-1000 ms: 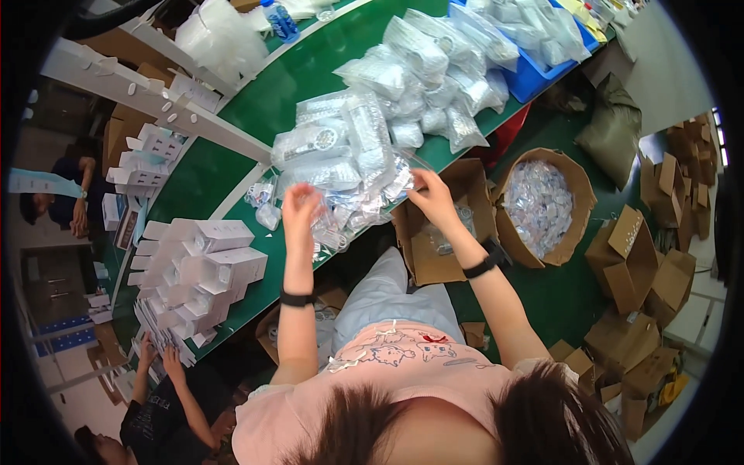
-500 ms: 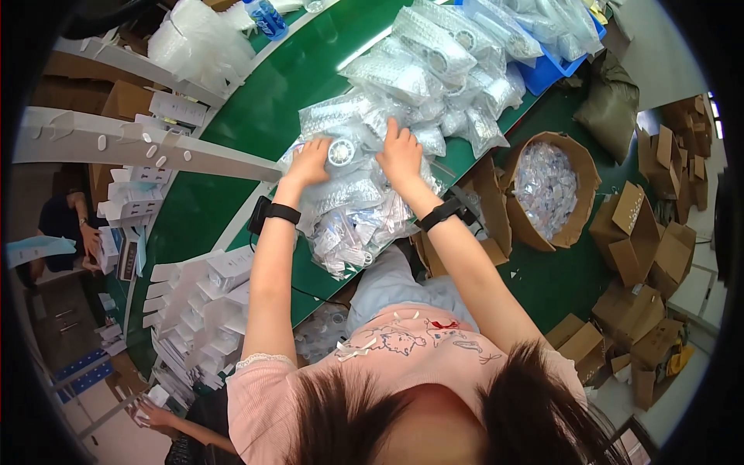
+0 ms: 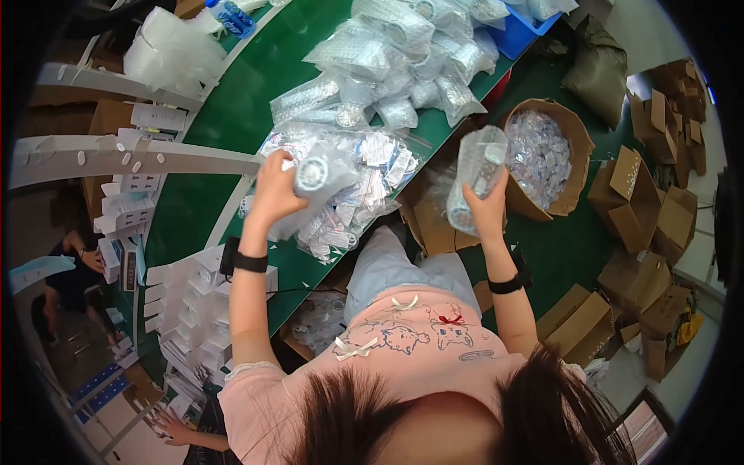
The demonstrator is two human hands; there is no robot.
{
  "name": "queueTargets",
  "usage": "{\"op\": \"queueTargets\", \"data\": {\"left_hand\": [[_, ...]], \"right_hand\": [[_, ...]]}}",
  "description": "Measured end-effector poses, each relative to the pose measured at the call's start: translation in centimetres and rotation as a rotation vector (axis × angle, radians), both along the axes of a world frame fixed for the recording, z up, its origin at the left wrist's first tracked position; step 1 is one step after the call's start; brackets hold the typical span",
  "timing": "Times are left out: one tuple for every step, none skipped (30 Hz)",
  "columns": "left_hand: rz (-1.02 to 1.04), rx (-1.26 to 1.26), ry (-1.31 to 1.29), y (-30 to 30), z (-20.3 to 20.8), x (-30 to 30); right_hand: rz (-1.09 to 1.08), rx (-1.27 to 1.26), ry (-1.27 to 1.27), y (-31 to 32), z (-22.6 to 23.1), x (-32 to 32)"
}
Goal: The person moves boxes of items and small bags, then places the bubble-wrapped items and small bags into boxes on a table. The person then inserts instruction manuals into the boxes and closes them.
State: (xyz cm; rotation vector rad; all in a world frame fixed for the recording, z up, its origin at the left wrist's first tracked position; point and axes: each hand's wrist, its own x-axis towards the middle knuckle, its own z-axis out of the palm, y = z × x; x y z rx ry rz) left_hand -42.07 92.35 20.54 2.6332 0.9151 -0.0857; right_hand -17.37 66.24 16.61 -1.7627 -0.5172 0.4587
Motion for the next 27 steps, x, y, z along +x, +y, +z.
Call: {"op": "queueTargets", "data": {"left_hand": [[-0.089,0.035,-0.028,-0.4,-1.9,-0.2],[-0.177,0.069,-0.056,-0.7,-3.6,-0.6],[-0.190,0.068,-0.057,-0.7,-5.0,-0.9],[-0.187,-0.009,-0.049,-0.4,-6.3,-1.4],[-0.181,-0.087,-0.038,-0.2,-7.4,-1.9],[-0.175,-0.165,-0.027,-0.2,-7.7,-1.9],[-0.182,-0.167,-0.026,-0.3,-8.0,-1.8],[-0.208,-0.131,-0.008,-0.5,-8.0,-1.5],[-0.232,-0.095,0.009,-0.8,-7.9,-1.3],[-0.255,-0.059,0.027,-1.0,-7.9,-1.1],[-0.260,-0.062,0.030,-1.1,-7.8,-1.0],[-0.285,-0.069,0.031,-1.1,-7.8,-0.9],[-0.309,-0.071,0.029,-0.9,-7.6,-0.6],[-0.333,-0.074,0.027,-0.7,-7.5,-0.5],[-0.335,-0.075,0.028,-0.6,-7.7,-0.6],[-0.336,-0.093,-0.005,-0.5,-8.0,-0.8],[-0.335,-0.112,-0.036,-0.4,-8.4,-1.1],[-0.338,-0.129,-0.072,-0.2,-8.2,-1.0],[-0.342,-0.132,-0.072,0.1,-8.1,-1.1],[-0.336,-0.148,-0.082,0.4,-7.9,-1.5],[-0.329,-0.165,-0.090,0.8,-7.8,-1.9],[-0.321,-0.183,-0.095,1.1,-7.6,-2.5],[-0.340,-0.195,-0.094,1.3,-7.1,-2.0],[-0.214,-0.265,-0.215,1.4,-6.1,-1.3],[-0.089,-0.328,-0.340,1.3,-4.3,-0.9],[-0.072,-0.374,-0.391,1.6,-2.2,-0.8],[-0.044,-0.410,-0.434,1.7,-0.1,-1.5]], "right_hand": [[-0.015,-0.031,0.019,-1.0,-0.3,-0.1],[-0.029,-0.062,0.037,-1.8,-0.5,-0.2],[-0.048,-0.095,0.054,-2.5,-0.7,-0.3],[-0.060,-0.095,0.053,-3.0,-0.9,-0.4],[-0.074,-0.107,0.080,-3.5,-1.0,-0.5],[-0.088,-0.118,0.106,-3.9,-1.2,-0.6],[-0.100,-0.129,0.132,-4.3,-1.5,-0.7],[-0.108,-0.130,0.134,-4.5,-1.7,-0.9],[-0.119,-0.132,0.100,-4.7,-1.9,-1.0],[-0.128,-0.135,0.066,-4.8,-2.2,-1.0],[-0.137,-0.138,0.033,-5.0,-2.5,-1.2],[-0.140,-0.142,0.036,-5.2,-2.8,-1.3],[-0.131,-0.126,0.051,-5.2,-3.0,-1.2],[-0.121,-0.112,0.066,-5.3,-3.1,-1.2],[-0.111,-0.098,0.082,-5.4,-3.3,-1.3],[-0.112,-0.100,0.083,-5.5,-3.5,-1.5],[-0.112,-0.089,0.084,-5.6,-3.9,-1.8],[-0.114,-0.076,0.080,-5.5,-3.7,-1.9],[-0.116,-0.064,0.078,-5.5,-3.7,-1.9],[-0.119,-0.067,0.080,-5.4,-3.7,-2.0],[-0.119,-0.071,0.098,-5.4,-3.8,-2.1],[-0.118,-0.076,0.117,-5.2,-4.1,-2.1],[-0.136,-0.085,0.130,-5.5,-4.0,-1.8],[-0.160,-0.095,0.132,-5.8,-3.8,-1.5],[-0.193,-0.084,0.143,-6.1,-3.0,-1.3],[-0.229,-0.073,0.154,-6.6,-2.2,-1.1],[-0.251,-0.055,0.174,-6.7,-1.9,-0.9]]}}
